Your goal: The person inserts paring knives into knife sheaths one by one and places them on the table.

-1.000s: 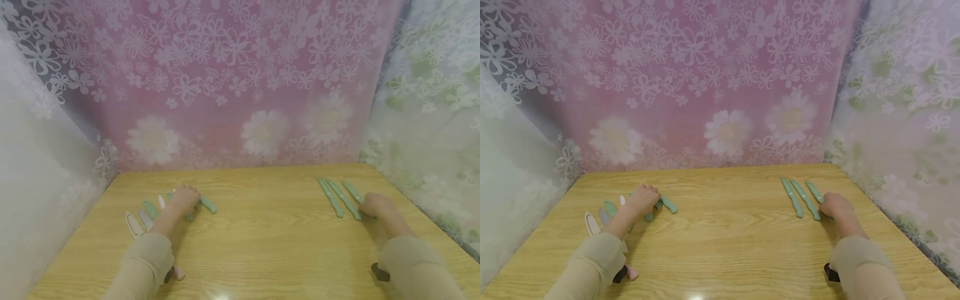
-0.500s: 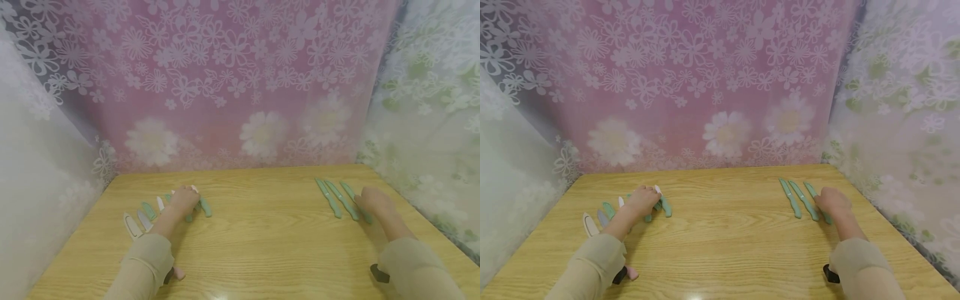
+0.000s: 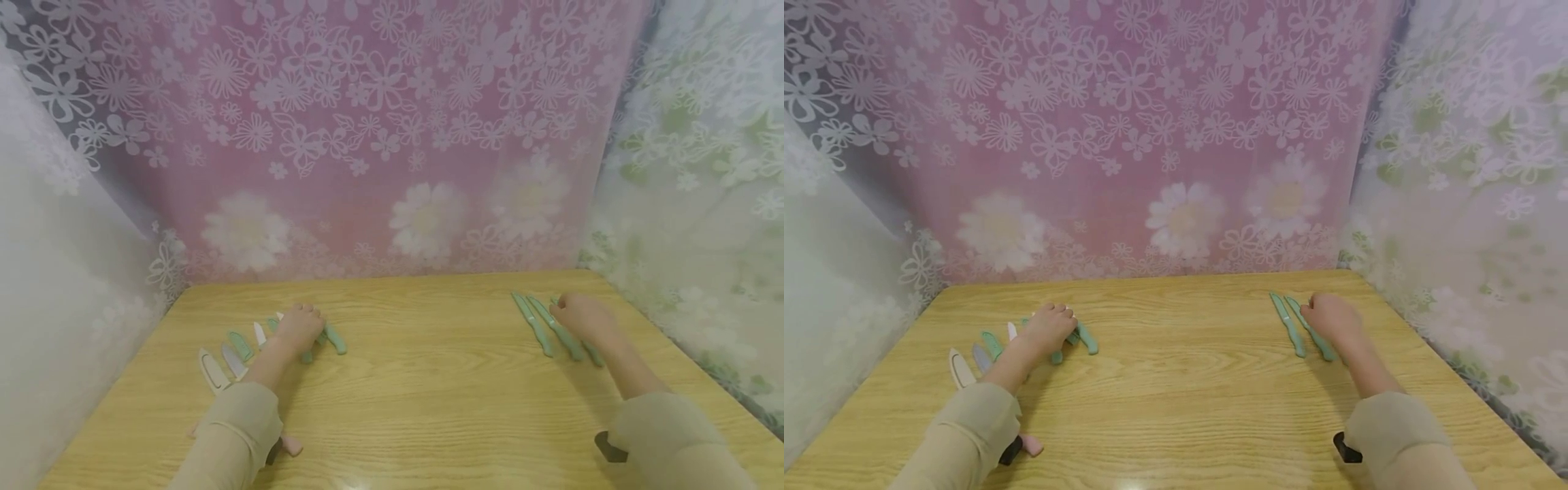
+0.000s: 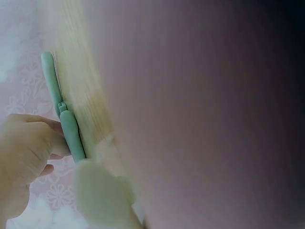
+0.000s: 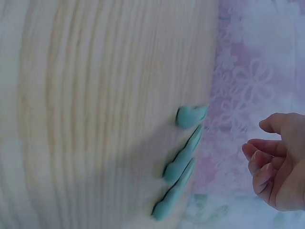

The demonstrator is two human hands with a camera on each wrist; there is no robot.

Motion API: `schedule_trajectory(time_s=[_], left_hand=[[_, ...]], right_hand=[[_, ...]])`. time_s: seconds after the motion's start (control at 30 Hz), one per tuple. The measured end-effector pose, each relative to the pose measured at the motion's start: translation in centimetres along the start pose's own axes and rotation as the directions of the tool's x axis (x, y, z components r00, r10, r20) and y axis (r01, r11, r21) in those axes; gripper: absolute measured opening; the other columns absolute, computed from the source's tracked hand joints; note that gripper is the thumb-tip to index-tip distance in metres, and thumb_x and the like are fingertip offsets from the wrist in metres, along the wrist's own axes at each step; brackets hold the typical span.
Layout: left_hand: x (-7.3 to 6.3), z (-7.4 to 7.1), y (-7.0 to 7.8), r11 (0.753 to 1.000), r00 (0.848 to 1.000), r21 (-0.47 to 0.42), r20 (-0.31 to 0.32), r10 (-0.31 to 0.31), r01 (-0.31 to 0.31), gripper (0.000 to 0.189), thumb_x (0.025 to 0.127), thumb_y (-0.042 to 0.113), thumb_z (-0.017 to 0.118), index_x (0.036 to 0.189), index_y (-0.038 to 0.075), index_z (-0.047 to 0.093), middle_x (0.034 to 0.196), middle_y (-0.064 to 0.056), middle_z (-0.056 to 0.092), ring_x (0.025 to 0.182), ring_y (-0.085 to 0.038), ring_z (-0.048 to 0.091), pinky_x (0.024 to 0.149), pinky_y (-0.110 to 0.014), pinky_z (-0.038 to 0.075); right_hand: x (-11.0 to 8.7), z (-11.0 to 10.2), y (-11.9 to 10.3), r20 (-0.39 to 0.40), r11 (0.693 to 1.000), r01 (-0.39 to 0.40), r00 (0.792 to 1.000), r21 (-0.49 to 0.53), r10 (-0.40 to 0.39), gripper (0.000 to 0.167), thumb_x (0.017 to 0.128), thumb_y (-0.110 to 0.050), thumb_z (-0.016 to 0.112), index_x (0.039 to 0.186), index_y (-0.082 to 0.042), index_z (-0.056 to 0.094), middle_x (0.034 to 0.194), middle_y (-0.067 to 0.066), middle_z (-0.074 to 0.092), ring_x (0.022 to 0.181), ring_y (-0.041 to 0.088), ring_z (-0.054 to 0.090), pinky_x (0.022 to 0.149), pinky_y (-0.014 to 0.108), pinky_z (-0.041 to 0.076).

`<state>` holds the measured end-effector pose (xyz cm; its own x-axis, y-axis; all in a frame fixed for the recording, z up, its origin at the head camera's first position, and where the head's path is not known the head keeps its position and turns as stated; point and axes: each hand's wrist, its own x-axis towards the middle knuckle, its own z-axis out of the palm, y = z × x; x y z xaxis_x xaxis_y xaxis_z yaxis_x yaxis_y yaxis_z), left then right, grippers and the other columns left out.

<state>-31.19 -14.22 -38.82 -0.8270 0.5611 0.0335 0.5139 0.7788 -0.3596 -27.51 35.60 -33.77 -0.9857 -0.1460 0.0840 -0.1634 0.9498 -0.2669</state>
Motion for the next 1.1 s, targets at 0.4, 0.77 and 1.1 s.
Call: schedule_trajectory(time_s=[0.4,0.77,1.1], left_hand=[[0.2,0.2,-0.3,0.996,1.0,-0.084,0.009,-0.005,0.005,0.029,0.079,0.004,0.071,0.106,0.002,0.06,0.107,-0.012,0.061,0.106,-0.03,0.054,0.099,-0.043,0.039],[-0.6,0.0,-0.6,0.983,0.999,-0.184,-0.026,-0.027,0.022,0.02,0.076,0.001,0.071,0.095,0.003,0.065,0.096,-0.009,0.066,0.091,-0.025,0.059,0.091,-0.037,0.044],[-1.6,0.2,-1.9,0.935,0.991,-0.341,-0.047,-0.123,0.1,0.012,0.085,-0.002,0.062,0.096,0.001,0.059,0.091,-0.012,0.065,0.089,-0.031,0.062,0.084,-0.04,0.051]], right_hand=[[1.9,1.4,-6.5,-0.039,0.991,0.13,0.991,0.012,-0.129,0.036,0.095,-0.022,0.047,0.107,0.01,0.058,0.068,0.006,0.063,0.046,0.014,0.047,0.042,0.026,0.042],[4.9,3.9,-14.3,0.036,0.973,0.231,0.972,0.018,-0.231,0.033,0.095,-0.025,0.05,0.109,0.002,0.06,0.094,0.012,0.066,0.061,0.013,0.055,0.057,0.031,0.051],[6.5,6.0,-21.1,0.102,0.949,0.315,0.944,-0.002,-0.313,0.029,0.094,-0.026,0.051,0.106,-0.003,0.063,0.091,0.006,0.066,0.058,0.011,0.052,0.057,0.028,0.048]])
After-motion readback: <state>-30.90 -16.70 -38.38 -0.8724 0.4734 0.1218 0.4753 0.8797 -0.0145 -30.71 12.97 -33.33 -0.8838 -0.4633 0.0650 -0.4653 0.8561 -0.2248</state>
